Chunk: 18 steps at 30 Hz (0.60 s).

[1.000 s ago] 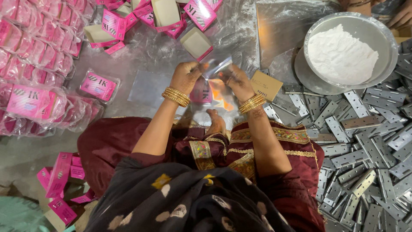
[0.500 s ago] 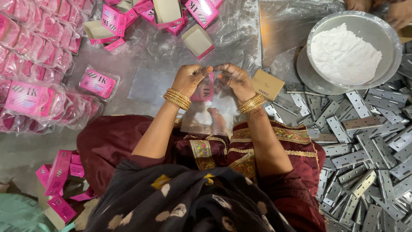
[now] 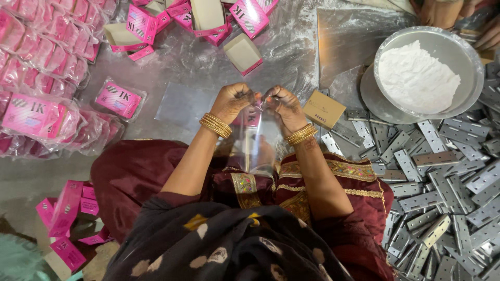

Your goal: The person sits on the floor and repeatedly packs metal hinges into small pink boxes. They place the hinges into the boxes, close the lids, and then place the boxes into clear plastic bags. The person works with a large pile of loose hinges and a supply of empty boxes.

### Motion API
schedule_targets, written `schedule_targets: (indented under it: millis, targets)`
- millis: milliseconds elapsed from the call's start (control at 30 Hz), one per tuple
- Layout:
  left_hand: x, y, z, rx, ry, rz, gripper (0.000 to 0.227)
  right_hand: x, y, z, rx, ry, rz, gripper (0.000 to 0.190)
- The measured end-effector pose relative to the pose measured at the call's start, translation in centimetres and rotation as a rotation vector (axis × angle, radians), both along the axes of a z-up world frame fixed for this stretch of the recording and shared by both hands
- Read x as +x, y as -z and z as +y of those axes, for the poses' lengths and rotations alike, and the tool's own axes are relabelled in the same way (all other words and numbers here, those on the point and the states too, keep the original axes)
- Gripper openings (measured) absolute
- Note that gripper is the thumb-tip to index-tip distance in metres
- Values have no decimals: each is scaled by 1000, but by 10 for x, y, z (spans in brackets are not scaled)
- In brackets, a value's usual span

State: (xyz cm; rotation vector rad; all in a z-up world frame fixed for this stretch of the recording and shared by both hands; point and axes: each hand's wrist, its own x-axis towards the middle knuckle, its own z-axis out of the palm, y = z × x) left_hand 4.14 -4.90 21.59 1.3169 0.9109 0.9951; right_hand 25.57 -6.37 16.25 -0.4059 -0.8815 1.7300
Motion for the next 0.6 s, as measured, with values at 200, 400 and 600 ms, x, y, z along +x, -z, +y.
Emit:
schedule_targets:
  millis: [200, 400, 600]
  targets:
    - [-10, 8, 1, -32, -39, -75, 19, -9, -5, 1, -33, -36, -75, 17]
    - [-15, 49, 7, -135, -62, -442, 17, -14, -16, -2, -31, -236, -64, 14]
    - [-27, 84, -3, -224, -51, -480, 9, -13, -5, 2, -110, -33, -18, 16]
